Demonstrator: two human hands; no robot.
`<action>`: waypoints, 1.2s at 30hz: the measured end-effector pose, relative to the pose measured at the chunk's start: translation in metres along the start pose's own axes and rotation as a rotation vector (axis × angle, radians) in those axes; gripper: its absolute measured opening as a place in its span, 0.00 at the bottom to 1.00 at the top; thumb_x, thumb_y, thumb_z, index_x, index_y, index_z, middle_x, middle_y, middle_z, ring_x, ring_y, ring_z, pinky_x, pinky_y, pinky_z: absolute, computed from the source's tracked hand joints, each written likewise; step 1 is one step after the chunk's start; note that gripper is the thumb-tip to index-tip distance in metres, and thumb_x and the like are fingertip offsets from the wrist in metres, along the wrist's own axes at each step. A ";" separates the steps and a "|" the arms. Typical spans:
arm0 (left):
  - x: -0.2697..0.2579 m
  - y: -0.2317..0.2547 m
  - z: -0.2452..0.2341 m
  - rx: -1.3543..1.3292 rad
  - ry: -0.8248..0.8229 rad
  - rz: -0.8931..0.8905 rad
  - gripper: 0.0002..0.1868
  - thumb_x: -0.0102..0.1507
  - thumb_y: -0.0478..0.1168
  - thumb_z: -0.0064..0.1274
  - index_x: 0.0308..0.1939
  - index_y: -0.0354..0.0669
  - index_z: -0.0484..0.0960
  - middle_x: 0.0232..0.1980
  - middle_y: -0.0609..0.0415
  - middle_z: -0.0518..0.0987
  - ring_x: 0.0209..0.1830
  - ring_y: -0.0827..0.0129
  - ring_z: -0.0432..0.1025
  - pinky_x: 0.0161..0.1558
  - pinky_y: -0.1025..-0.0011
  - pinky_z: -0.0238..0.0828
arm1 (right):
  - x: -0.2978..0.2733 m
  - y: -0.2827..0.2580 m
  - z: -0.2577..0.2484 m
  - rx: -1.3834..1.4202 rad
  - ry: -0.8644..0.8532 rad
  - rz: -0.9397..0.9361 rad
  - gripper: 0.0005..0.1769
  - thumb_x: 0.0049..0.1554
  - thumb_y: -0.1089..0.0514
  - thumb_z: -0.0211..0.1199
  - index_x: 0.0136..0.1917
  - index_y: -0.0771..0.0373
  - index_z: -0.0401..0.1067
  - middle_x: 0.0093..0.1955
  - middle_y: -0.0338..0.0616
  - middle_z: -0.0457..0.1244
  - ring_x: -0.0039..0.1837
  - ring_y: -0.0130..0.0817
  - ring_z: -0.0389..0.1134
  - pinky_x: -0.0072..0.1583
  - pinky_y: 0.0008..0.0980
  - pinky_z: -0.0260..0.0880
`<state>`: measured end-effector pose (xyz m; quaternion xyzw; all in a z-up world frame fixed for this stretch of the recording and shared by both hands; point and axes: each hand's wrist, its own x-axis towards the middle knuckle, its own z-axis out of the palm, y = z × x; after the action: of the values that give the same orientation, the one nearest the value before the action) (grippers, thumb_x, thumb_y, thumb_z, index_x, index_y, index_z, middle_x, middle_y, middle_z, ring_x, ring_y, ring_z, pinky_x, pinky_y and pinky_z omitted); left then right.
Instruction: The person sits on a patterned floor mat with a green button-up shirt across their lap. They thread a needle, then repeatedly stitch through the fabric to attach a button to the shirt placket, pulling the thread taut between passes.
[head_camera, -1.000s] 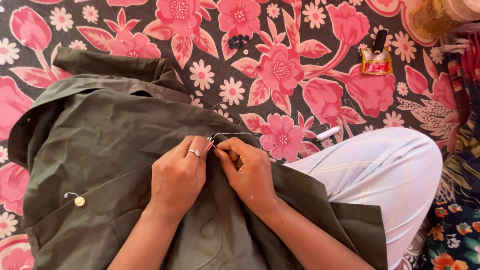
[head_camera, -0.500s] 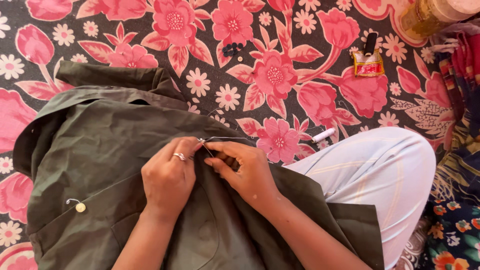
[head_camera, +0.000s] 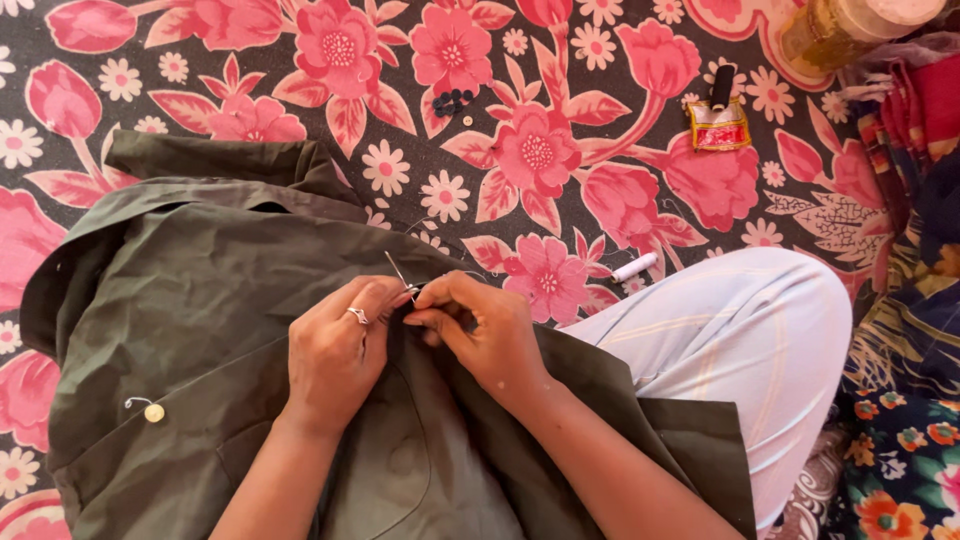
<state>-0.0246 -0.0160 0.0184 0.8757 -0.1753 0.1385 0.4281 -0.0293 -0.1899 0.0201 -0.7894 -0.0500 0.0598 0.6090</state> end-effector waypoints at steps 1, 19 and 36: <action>0.001 -0.001 0.001 -0.004 0.016 -0.008 0.14 0.58 0.21 0.51 0.45 0.38 0.79 0.42 0.51 0.82 0.41 0.57 0.79 0.42 0.66 0.75 | 0.002 -0.003 0.000 -0.007 0.011 0.069 0.07 0.57 0.63 0.70 0.46 0.66 0.74 0.37 0.42 0.71 0.34 0.24 0.68 0.39 0.23 0.66; 0.002 -0.028 0.012 -0.461 -0.106 -0.194 0.12 0.60 0.18 0.47 0.41 0.31 0.81 0.36 0.50 0.85 0.40 0.72 0.83 0.45 0.75 0.79 | 0.020 0.049 -0.017 0.488 -0.121 0.396 0.13 0.62 0.49 0.61 0.50 0.59 0.77 0.49 0.32 0.69 0.52 0.17 0.67 0.57 0.21 0.65; 0.008 -0.027 0.016 -0.417 -0.233 -0.237 0.08 0.59 0.22 0.54 0.39 0.33 0.82 0.33 0.51 0.85 0.32 0.75 0.79 0.39 0.76 0.74 | 0.015 0.058 -0.004 0.605 0.068 0.381 0.05 0.63 0.55 0.61 0.46 0.56 0.69 0.45 0.28 0.65 0.47 0.16 0.63 0.50 0.22 0.62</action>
<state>-0.0044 -0.0150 -0.0070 0.7930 -0.1443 -0.0533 0.5895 -0.0131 -0.2060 -0.0354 -0.5702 0.1385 0.1581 0.7942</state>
